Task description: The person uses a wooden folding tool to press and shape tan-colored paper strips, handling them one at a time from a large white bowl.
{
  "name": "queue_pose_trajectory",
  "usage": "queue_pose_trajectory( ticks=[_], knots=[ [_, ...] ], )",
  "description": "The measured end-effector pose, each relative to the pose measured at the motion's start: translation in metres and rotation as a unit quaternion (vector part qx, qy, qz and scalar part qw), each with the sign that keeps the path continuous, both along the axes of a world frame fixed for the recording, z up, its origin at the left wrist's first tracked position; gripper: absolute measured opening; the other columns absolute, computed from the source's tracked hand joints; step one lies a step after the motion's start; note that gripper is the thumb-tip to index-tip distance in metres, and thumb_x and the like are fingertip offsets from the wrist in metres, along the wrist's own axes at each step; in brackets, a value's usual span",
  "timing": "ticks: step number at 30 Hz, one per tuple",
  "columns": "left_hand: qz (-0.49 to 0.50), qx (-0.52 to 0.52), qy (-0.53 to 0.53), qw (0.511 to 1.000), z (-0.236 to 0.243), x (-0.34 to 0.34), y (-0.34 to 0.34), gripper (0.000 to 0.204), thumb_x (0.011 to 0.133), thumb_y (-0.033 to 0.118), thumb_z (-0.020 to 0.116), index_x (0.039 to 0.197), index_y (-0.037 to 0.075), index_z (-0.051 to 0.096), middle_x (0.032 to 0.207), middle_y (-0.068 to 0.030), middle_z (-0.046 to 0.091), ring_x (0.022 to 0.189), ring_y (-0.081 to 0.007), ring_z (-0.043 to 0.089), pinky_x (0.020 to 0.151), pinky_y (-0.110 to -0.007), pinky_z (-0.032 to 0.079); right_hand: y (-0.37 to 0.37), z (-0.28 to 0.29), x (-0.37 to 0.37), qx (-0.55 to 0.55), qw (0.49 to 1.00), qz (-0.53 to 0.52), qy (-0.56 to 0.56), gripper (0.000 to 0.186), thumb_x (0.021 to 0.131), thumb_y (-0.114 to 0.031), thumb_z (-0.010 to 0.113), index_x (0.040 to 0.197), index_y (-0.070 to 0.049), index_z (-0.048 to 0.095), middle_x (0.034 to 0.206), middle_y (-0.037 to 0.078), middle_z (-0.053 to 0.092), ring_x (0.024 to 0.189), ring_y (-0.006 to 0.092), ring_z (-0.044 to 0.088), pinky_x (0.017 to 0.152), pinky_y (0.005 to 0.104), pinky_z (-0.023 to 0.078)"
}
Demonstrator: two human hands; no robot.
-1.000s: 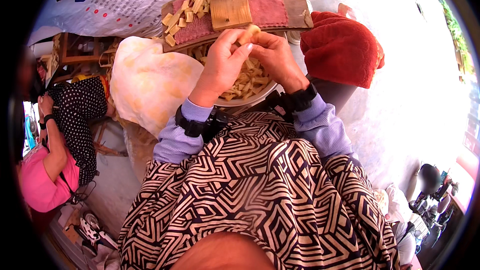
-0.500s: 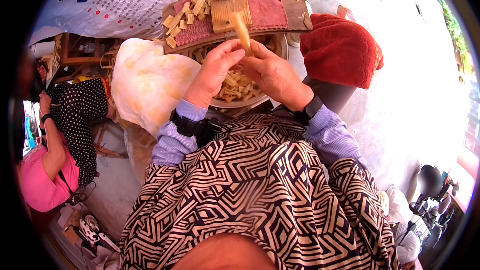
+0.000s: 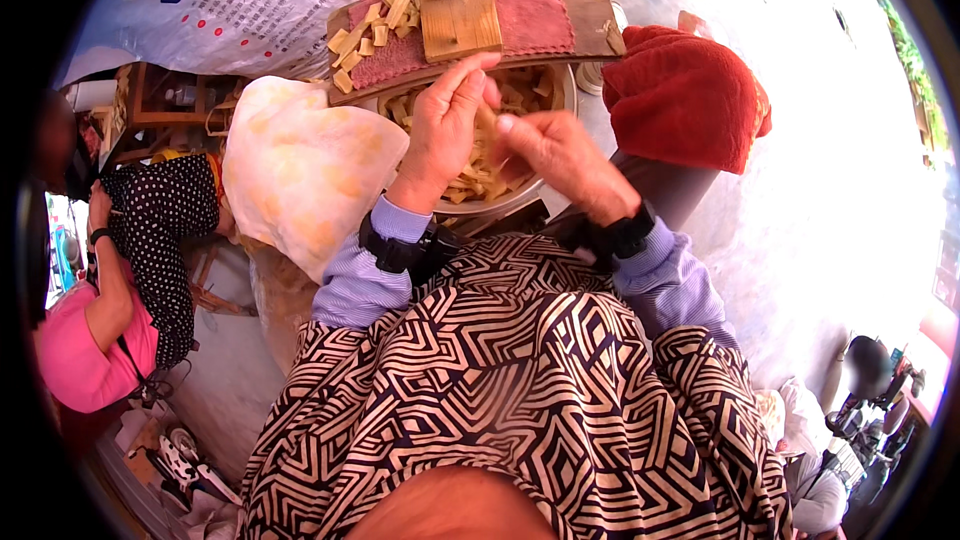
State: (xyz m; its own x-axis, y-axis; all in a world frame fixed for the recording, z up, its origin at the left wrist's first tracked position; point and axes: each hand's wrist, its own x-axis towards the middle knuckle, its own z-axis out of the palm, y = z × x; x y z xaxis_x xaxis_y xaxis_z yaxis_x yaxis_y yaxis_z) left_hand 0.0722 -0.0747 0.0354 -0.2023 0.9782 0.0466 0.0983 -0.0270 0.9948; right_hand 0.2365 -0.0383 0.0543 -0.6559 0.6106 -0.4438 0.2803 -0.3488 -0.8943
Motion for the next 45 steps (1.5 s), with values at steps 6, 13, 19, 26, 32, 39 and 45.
queue_pose_trajectory(
  ticks=[6,13,19,26,32,39,45],
  knots=[
    [-0.027,0.232,0.407,0.883,0.030,0.018,-0.026,0.029,0.092,0.022,0.055,0.116,0.007,0.062,0.123,-0.0129,0.056,0.114,-0.0330,0.049,0.099,-0.044,0.038,-0.012,-0.015,-0.006,-0.379,0.848,-0.117,0.352,0.048,0.099,-0.045,0.041,0.122,-0.004,0.052,0.117,0.008,0.059,0.104,0.0199,0.060,0.089,0.0359,0.050],
    [-0.120,0.163,0.139,0.969,0.027,0.007,-0.008,0.040,0.094,0.030,0.053,0.122,0.001,0.057,0.117,-0.0165,0.059,0.114,-0.0316,0.053,0.097,-0.037,0.040,0.008,0.000,0.009,-0.062,0.985,0.081,0.141,0.022,0.096,-0.019,0.055,0.107,-0.002,0.062,0.087,0.004,0.063,0.074,0.0106,0.061,0.062,0.0237,0.051],
    [-0.139,-0.072,0.116,0.981,0.005,-0.003,0.001,0.030,0.097,0.024,0.051,0.087,-0.004,0.058,0.065,-0.0005,0.044,0.064,-0.0095,0.036,0.057,-0.028,0.037,0.035,0.010,0.021,0.105,0.993,0.047,-0.021,0.015,0.093,-0.013,0.057,0.098,0.000,0.063,0.074,0.001,0.062,0.057,0.0067,0.057,0.053,0.0203,0.049],
    [-0.083,-0.001,0.156,0.984,0.005,-0.010,0.010,0.025,0.095,0.019,0.052,0.088,-0.003,0.060,0.069,-0.0061,0.057,0.067,-0.0108,0.052,0.063,-0.029,0.044,0.025,-0.004,0.006,-0.075,0.995,-0.061,0.025,0.034,0.098,-0.031,0.047,0.099,-0.001,0.062,0.079,0.002,0.061,0.056,0.0087,0.054,0.051,0.0228,0.049],
    [-0.063,-0.019,0.218,0.974,0.020,-0.016,0.022,0.026,0.093,0.022,0.054,0.090,-0.002,0.062,0.070,-0.0097,0.060,0.064,-0.0135,0.056,0.061,-0.030,0.045,0.039,-0.026,-0.008,-0.021,0.996,-0.014,-0.086,0.034,0.095,-0.031,0.053,0.082,-0.001,0.064,0.061,0.000,0.053,0.051,0.0084,0.049,0.045,0.0239,0.040],
    [-0.115,-0.180,-0.264,0.941,0.023,-0.030,0.032,0.024,0.093,0.027,0.054,0.086,0.007,0.066,0.066,0.0050,0.055,0.052,-0.0038,0.042,0.045,-0.019,0.030,0.039,0.044,-0.031,-0.145,0.970,-0.008,0.195,0.023,0.093,-0.021,0.059,0.093,-0.001,0.070,0.057,-0.001,0.054,0.049,0.0064,0.048,0.045,0.0210,0.039],
    [-0.110,-0.155,-0.443,0.876,0.028,-0.020,0.033,0.018,0.095,0.016,0.049,0.109,0.010,0.057,0.075,0.0038,0.052,0.053,-0.0044,0.037,0.048,-0.017,0.033,0.054,0.017,-0.050,0.475,0.868,-0.099,-0.100,0.025,0.091,-0.011,0.058,0.115,-0.010,0.065,0.074,0.017,0.064,0.065,0.0150,0.065,0.061,0.0290,0.052]
  ],
)
